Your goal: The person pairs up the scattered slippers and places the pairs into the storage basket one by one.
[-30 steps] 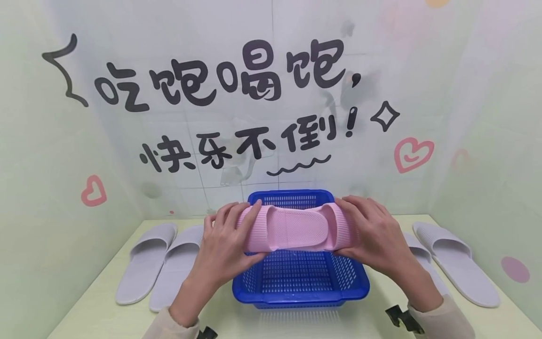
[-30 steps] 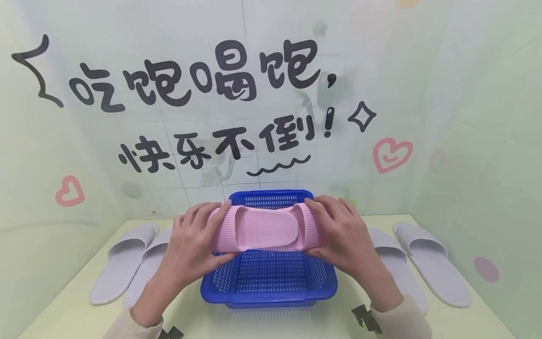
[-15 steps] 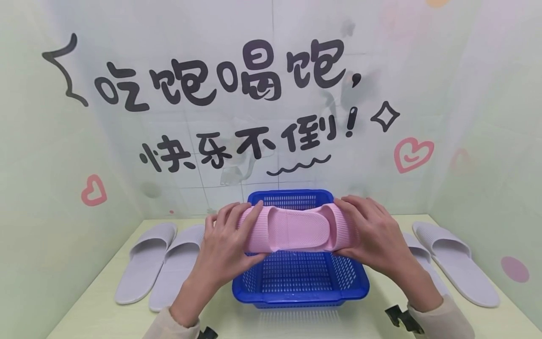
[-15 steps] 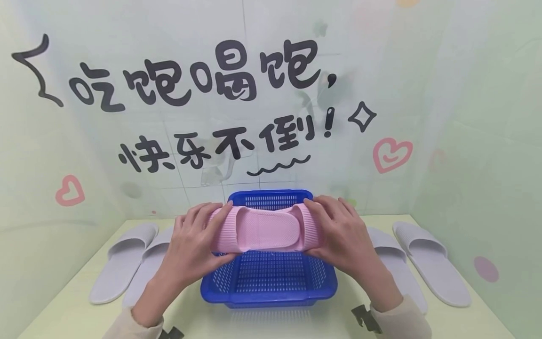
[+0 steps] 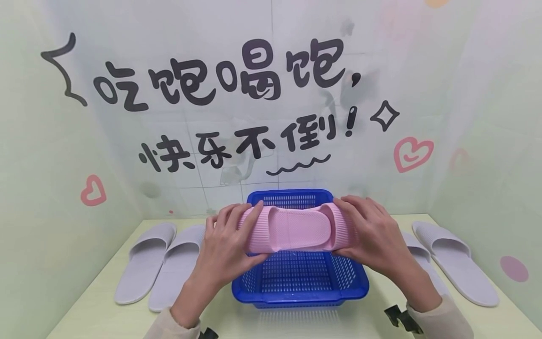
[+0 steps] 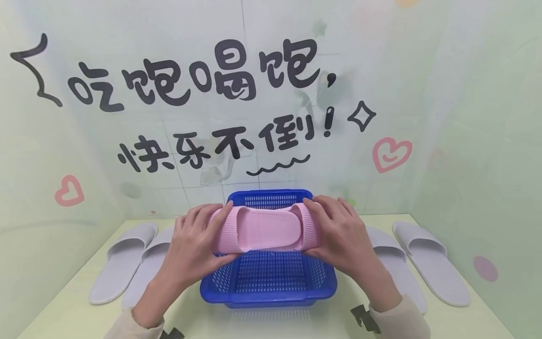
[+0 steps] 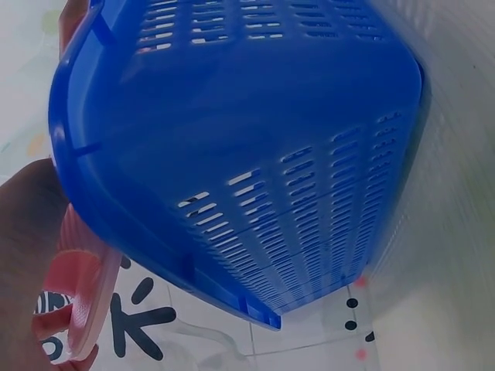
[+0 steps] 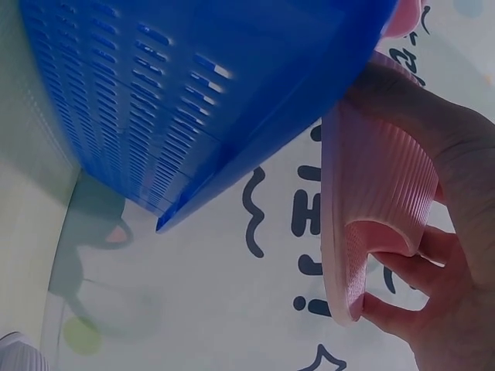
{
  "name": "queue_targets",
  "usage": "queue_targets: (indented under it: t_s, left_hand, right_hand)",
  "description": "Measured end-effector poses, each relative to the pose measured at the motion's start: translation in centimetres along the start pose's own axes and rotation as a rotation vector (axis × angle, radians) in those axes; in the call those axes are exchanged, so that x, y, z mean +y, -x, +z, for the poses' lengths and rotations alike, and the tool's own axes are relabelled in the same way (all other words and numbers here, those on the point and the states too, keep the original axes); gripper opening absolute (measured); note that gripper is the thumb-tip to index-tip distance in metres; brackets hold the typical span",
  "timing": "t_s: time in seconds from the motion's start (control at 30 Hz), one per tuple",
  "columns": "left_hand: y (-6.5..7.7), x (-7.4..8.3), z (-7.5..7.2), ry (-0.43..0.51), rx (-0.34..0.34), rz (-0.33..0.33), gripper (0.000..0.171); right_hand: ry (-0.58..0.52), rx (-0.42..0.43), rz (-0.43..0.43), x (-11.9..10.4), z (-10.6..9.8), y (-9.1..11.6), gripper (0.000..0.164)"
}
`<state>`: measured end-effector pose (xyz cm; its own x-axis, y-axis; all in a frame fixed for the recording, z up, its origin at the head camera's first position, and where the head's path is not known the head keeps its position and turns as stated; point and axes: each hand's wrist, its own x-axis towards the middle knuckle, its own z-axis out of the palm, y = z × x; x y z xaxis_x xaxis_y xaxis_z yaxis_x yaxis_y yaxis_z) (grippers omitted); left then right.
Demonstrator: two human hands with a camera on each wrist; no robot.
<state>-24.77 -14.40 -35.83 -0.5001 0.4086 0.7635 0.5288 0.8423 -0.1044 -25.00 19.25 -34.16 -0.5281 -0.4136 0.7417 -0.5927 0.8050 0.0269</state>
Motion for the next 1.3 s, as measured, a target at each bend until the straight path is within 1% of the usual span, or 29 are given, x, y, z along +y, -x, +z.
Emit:
queue_targets:
  t_s: [0.4, 1.0, 1.3]
  left_hand:
    - [0.07, 0.13, 0.0, 0.009, -0.002, 0.0, 0.117]
    - [0.03, 0.39, 0.0, -0.012, 0.0, 0.009, 0.117]
    - [-0.05, 0.43, -0.18, -0.011, 0.002, 0.019, 0.118]
  right_hand:
    - [-0.021, -0.002, -0.009, -0.16, -0.02, 0.0, 0.114]
    - [-0.009, 0.014, -0.014, -0.33, 0.17, 0.03, 0.113]
    - [-0.002, 0.004, -0.016, -0.38, 0.16, -0.07, 0.114]
